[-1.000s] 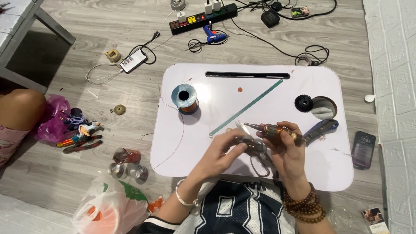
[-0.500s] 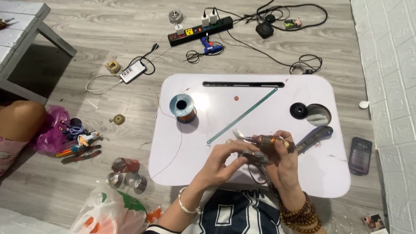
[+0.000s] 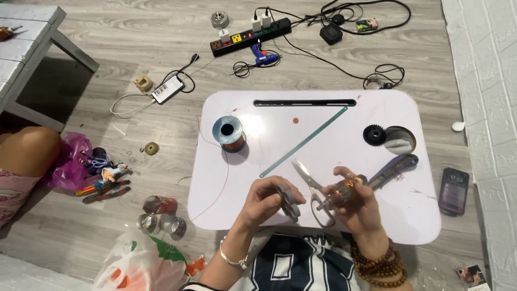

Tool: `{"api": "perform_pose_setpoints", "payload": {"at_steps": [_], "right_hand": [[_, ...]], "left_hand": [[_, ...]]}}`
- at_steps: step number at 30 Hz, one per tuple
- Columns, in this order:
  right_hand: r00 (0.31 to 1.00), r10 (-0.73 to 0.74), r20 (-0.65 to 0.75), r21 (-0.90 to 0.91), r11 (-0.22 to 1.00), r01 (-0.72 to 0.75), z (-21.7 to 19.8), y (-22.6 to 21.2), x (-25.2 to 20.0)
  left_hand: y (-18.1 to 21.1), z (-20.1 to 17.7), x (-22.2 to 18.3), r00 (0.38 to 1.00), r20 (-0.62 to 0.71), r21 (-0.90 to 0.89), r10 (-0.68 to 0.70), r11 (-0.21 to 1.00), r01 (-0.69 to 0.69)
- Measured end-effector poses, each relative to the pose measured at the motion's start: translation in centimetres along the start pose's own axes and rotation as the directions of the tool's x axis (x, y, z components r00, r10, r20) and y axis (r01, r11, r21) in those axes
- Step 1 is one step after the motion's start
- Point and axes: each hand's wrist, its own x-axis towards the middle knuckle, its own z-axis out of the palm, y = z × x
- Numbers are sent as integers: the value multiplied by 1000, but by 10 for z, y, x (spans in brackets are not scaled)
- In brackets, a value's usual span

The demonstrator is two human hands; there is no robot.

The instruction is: Assembling and repairing small mechanical components like motor armatures using hand tools.

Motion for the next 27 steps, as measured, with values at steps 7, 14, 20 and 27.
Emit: {"api": "perform_pose_setpoints", "payload": {"at_steps": [7, 14, 20, 27], "right_hand": [[986, -118, -118, -276, 958, 81, 23, -5, 0], [940, -263, -217, -340, 923, 180, 40, 1, 1], [926, -266, -267, -158, 960, 230, 45, -5, -2], [906, -297, -302, -170, 952, 255, 47, -6, -4]], "left_hand": [[18, 10, 2, 1000, 22, 47, 9, 999, -11], [45, 38, 4, 988, 86, 165, -124, 980, 109], [60, 33, 5, 971, 63, 432, -230, 884, 181], [56, 33, 4, 971, 45, 410, -235, 890, 197]]}}
